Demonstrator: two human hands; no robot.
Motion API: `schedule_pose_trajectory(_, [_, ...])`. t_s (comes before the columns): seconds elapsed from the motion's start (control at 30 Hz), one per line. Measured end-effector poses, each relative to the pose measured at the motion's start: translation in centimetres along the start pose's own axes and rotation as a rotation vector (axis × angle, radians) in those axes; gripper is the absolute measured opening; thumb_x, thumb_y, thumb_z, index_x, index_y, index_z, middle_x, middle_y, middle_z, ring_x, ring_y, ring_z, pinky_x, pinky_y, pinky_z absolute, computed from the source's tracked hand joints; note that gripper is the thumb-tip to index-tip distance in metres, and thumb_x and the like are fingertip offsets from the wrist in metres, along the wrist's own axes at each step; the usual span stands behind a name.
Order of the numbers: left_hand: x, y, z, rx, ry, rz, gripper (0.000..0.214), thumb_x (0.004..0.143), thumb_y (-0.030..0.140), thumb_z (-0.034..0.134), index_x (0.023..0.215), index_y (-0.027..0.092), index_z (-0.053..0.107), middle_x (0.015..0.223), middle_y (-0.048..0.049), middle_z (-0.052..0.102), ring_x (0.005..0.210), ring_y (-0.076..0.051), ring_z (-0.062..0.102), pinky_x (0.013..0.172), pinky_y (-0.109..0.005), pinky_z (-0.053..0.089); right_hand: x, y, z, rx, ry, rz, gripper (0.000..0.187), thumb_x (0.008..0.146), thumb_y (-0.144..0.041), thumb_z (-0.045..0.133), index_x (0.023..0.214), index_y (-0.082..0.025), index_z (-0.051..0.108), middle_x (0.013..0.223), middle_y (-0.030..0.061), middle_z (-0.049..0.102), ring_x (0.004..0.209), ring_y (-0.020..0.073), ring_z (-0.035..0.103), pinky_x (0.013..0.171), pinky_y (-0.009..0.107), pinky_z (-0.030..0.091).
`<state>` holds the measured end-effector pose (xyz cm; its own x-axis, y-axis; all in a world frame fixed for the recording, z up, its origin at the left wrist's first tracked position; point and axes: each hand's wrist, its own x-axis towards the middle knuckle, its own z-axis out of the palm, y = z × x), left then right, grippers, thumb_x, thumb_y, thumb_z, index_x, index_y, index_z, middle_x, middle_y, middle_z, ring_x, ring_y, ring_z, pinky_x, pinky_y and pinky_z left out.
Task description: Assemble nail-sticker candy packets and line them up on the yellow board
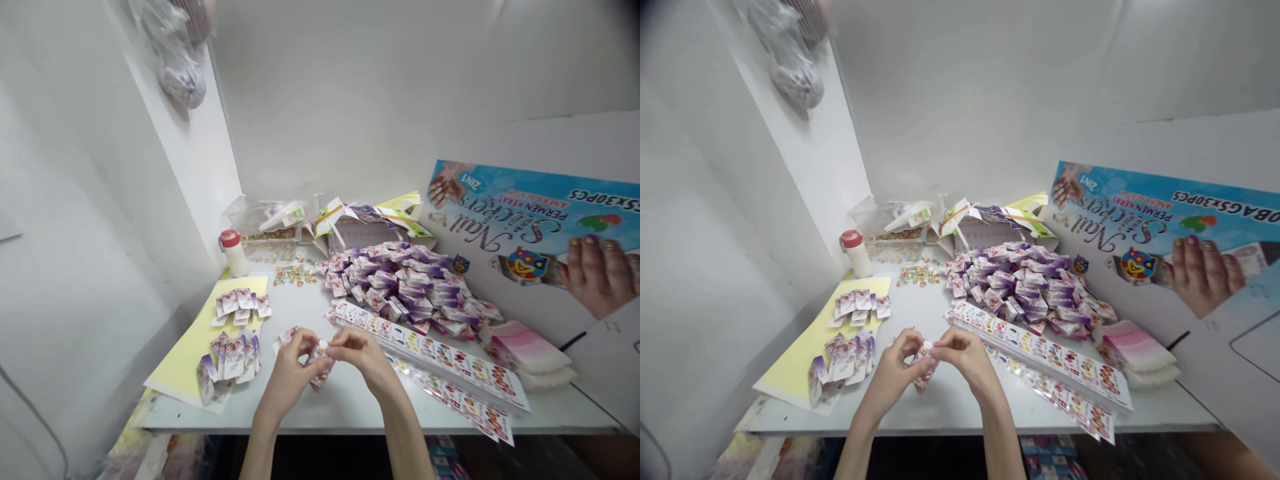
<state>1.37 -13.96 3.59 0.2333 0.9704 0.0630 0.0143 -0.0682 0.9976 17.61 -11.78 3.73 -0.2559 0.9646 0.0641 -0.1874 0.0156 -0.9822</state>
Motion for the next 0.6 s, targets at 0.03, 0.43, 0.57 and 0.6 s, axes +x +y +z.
schedule_pose_trajectory(0.03, [0.0,0.0,0.1,-0.021,0.002,-0.005,0.029,0.077,0.033,0.066,0.090,0.022,0.043,0.072,0.0055,0.054,0.056,-0.012,0.060,0.041,-0.022,0.051,0.0,0.0,-0.1,-0.012,-0.020,-0.024,0.018,0.065,-0.027,0.077,0.062,-0.017,0.062,0.063,-0.0010,0.060,0.063,0.0136,0.055,0.062,0.026,0.041])
schedule_pose_trajectory(0.43, [-0.1,0.3,0.3,-0.199,-0.045,0.038,0.023,0.079,0.032,0.066,0.090,0.019,0.049,0.070,0.0033,0.056,0.056,-0.011,0.057,0.041,-0.023,0.054,-0.2,0.4,-1.1,0.010,-0.172,-0.109,0.017,0.073,-0.035,0.073,0.080,-0.020,0.074,0.078,0.0018,0.056,0.072,0.0132,0.051,0.063,0.025,0.041])
schedule_pose_trajectory(0.57, [0.0,0.4,0.6,-0.207,0.049,0.081,0.025,0.079,0.031,0.065,0.097,0.019,0.052,0.072,0.0027,0.056,0.061,-0.012,0.056,0.044,-0.024,0.055,-0.1,0.3,-0.7,0.006,-0.083,-0.128,0.018,0.073,-0.034,0.074,0.087,-0.023,0.074,0.080,0.0015,0.058,0.071,0.0134,0.054,0.064,0.026,0.043])
schedule_pose_trajectory(0.6, [0.0,0.5,0.7,-0.202,0.063,0.086,0.025,0.080,0.032,0.065,0.098,0.019,0.053,0.071,0.0027,0.055,0.060,-0.012,0.056,0.044,-0.024,0.055,-0.1,0.2,-0.6,0.004,-0.069,-0.148,0.015,0.074,-0.033,0.073,0.085,-0.023,0.073,0.080,0.0016,0.059,0.071,0.0141,0.055,0.065,0.027,0.044])
